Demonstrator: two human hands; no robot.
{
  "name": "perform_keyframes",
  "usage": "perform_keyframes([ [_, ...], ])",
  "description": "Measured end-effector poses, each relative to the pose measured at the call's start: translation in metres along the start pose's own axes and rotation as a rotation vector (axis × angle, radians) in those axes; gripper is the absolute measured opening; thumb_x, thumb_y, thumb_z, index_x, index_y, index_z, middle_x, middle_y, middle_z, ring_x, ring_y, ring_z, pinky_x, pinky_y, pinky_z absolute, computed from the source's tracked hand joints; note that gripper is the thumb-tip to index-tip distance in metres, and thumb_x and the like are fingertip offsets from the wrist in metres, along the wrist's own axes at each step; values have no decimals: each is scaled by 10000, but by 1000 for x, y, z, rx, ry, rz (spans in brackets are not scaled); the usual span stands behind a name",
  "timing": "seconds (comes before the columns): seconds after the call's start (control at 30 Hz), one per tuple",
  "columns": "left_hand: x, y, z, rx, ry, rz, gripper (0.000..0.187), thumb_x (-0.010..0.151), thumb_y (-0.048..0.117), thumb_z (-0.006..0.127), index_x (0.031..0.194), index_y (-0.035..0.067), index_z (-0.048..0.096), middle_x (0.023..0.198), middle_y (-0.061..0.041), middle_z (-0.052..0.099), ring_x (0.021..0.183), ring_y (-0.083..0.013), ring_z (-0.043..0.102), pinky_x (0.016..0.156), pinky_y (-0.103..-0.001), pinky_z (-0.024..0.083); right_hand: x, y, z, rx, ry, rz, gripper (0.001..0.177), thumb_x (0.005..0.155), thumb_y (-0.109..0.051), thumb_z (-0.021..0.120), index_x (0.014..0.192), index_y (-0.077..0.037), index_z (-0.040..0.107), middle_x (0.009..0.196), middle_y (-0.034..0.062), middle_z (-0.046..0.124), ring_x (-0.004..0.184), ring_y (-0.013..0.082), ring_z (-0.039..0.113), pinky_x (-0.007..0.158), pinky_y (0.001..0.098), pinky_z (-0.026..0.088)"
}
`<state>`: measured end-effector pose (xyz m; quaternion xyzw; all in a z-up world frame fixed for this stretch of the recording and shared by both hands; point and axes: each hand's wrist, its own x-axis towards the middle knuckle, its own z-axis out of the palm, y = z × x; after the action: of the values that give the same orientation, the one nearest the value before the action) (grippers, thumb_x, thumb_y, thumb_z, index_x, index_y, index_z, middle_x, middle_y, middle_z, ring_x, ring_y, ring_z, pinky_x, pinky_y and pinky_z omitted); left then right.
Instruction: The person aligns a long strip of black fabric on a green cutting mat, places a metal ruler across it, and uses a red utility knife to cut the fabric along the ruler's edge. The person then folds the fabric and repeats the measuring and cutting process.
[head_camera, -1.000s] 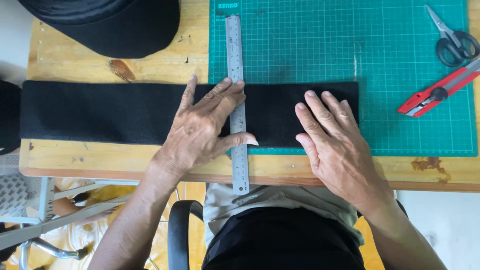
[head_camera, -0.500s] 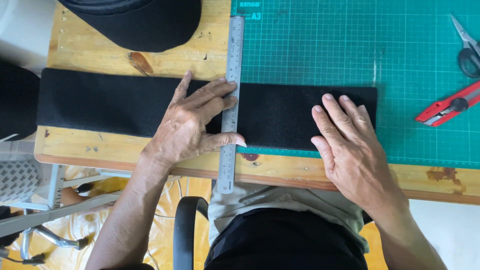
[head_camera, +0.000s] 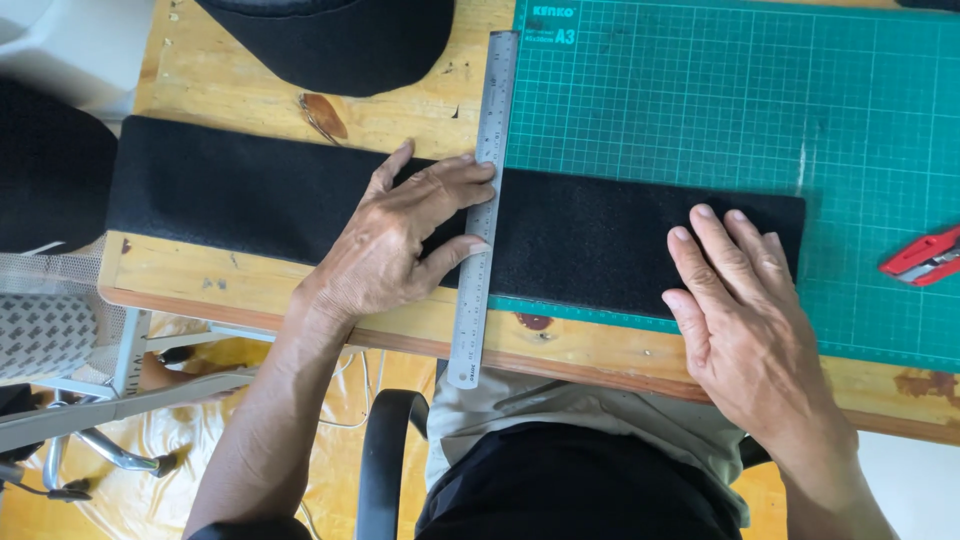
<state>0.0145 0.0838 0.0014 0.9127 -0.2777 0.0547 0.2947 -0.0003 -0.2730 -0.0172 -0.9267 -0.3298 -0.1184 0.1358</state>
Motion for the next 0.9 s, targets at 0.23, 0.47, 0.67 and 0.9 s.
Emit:
perform_keyframes([
  [0.23,3,3,-2,79,-35,40,397,1029,278,585,1359,57,587,1524,-103,546,1455,-272,469,1209,-600,162,0,-1,-2,10,-8,-5,510,1046,-184,583,1523,-10,538,1632,196,472,1471,484,477,1202,662,388],
  [0.47,2,3,0,80,-82,22,422,1053,292,520,1403,58,530,1558,-72,511,1495,-274,392,1183,-675,146,-1,-2,-2,5,-22,13,522,1042,-196,585,1531,-18,534,1637,186,470,1484,472,469,1208,664,386],
  [0.67,2,5,1,63,-49,20,403,1009,243,588,1362,51,553,1537,-94,521,1470,-278,441,1193,-658,144,-3,0,1,5,-10,12,528,1046,-205,590,1537,-17,532,1641,184,469,1490,471,471,1219,660,381],
  [0.9,2,5,0,57,-40,17,426,1006,250,589,1377,43,557,1528,-89,535,1466,-285,450,1191,-668,143,0,-2,-1,-1,-13,22,517,1041,-203,593,1520,-12,551,1635,180,478,1492,458,470,1226,642,376],
])
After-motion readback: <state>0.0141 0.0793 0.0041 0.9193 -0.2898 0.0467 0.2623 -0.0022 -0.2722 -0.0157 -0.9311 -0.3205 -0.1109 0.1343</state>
